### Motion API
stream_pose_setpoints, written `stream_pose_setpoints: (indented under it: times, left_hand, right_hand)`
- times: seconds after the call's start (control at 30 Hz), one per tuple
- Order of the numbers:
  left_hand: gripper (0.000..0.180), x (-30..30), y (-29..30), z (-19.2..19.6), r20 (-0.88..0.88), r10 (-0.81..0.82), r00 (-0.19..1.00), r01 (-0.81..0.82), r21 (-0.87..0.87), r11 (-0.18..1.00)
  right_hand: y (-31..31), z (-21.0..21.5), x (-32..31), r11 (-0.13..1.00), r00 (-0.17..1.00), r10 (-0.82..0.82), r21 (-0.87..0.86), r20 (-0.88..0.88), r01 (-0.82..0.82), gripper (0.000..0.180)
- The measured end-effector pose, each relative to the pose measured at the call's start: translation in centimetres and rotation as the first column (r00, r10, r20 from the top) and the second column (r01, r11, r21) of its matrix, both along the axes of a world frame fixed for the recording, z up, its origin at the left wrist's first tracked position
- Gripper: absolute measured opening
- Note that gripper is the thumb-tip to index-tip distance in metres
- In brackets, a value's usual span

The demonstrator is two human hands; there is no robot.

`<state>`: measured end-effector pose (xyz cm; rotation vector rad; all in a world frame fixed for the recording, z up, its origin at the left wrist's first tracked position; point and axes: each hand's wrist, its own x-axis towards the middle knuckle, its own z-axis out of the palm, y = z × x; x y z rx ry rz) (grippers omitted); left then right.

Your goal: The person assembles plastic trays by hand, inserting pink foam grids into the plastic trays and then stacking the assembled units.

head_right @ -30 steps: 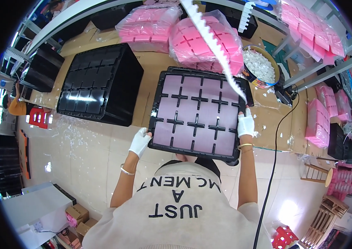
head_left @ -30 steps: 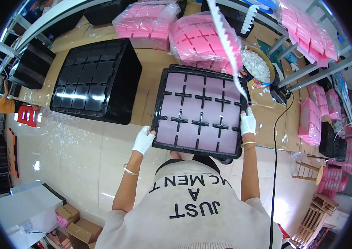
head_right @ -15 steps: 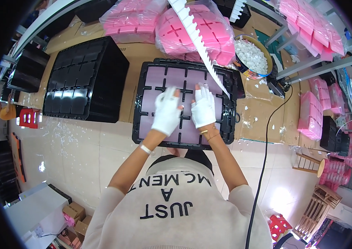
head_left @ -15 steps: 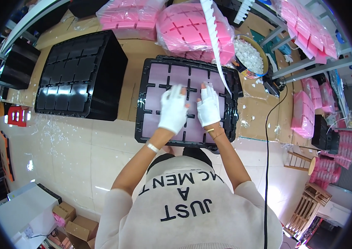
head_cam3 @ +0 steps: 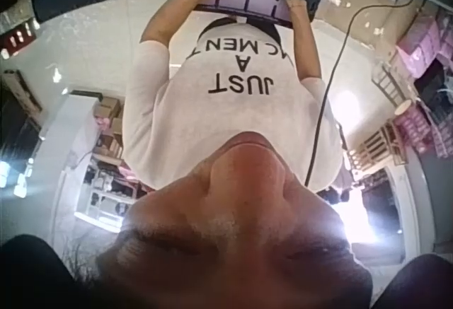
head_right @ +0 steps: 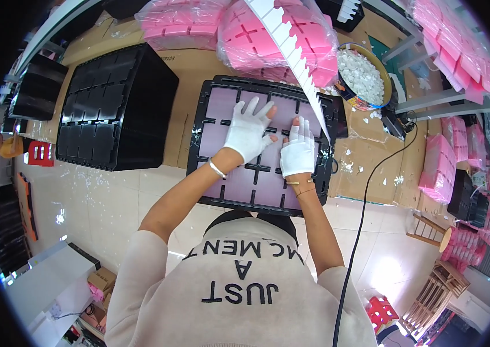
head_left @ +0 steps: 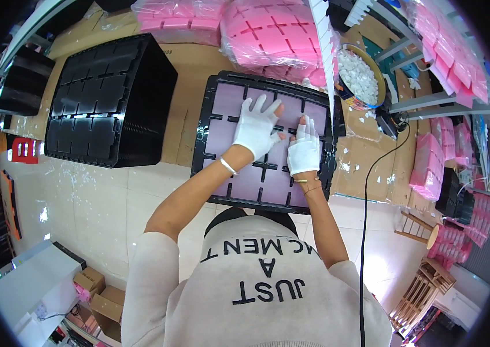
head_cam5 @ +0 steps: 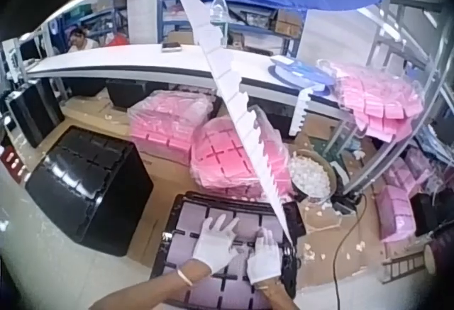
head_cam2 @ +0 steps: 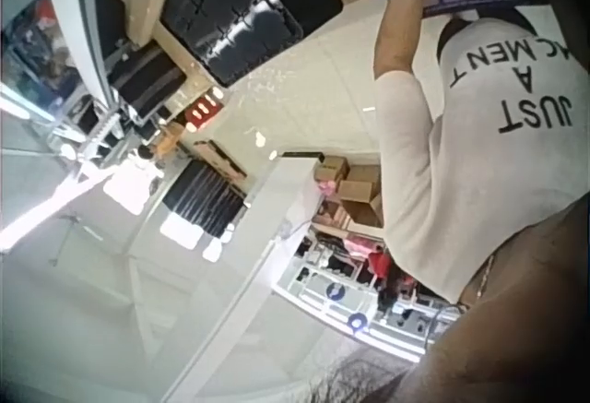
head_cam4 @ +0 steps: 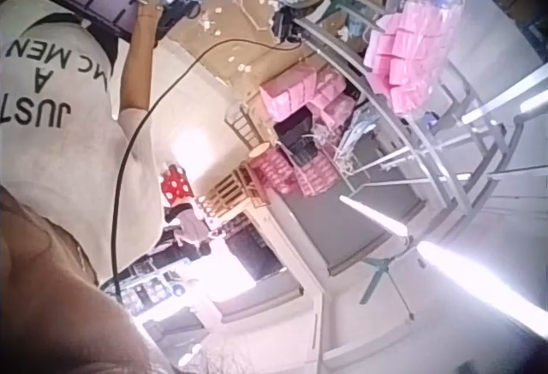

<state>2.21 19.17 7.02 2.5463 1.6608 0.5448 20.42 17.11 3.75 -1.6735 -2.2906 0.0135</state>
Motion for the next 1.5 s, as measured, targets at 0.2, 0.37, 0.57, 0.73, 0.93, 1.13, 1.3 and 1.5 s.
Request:
stream_pose_setpoints:
  times: [0.2, 0.37, 0.57, 0.73, 0.93, 1.13, 1.3, 1.5]
  left_hand:
    - [0.071, -4.8, -0.8, -0.3, -0.242, 0.058, 0.968, -0.101, -0.171, 0.980]
    - [0.069, -7.5, -2.0, -0.2, -0.105, 0.088, 0.991, -0.099, -0.101, 0.990]
    - [0.061, -11.1, -2.6, 1.7, -0.331, 0.182, 0.926, -0.214, -0.062, 0.975]
    - [0.059, -11.6, -2.0, 1.1, -0.346, 0.248, 0.905, -0.257, 0.021, 0.966]
    - [0.061, -9.8, -1.7, 1.1, -0.291, 0.272, 0.917, -0.287, -0.011, 0.958]
    - [0.058, -12.2, -1.3, 0.0, -0.359, 0.319, 0.877, -0.318, 0.062, 0.946]
    - [0.066, -11.3, -1.5, -0.7, -0.292, 0.419, 0.860, -0.431, 0.025, 0.902]
    - [0.088, -13.5, -5.2, -2.7, -0.011, 0.516, 0.856, -0.508, -0.198, 0.839]
  right_hand:
    - [-1.1, 0.5, -1.3, 1.000, 1.000, 0.004, -0.031, -0.030, -0.005, 0.069]
    - [-0.9, 0.5, -2.0, 0.999, 0.999, 0.009, -0.036, -0.032, -0.010, 0.066]
    - [-0.8, -0.2, -1.6, 0.996, 1.000, 0.003, -0.086, 0.014, -0.002, 0.065]
    - [-1.0, 0.0, -1.8, 1.000, 1.000, 0.012, 0.014, 0.007, -0.013, 0.061]
    - [-1.2, -0.1, -1.6, 0.999, 1.000, -0.012, 0.043, 0.002, 0.011, 0.059]
    - [-1.3, -0.4, -1.3, 0.999, 0.999, -0.030, -0.025, 0.030, 0.031, 0.056]
    - [-1.4, -0.6, -1.4, 0.999, 0.999, -0.010, -0.038, 0.045, 0.011, 0.057]
    - [-1.5, -0.8, -1.1, 0.999, 0.999, -0.027, -0.023, 0.025, 0.028, 0.058]
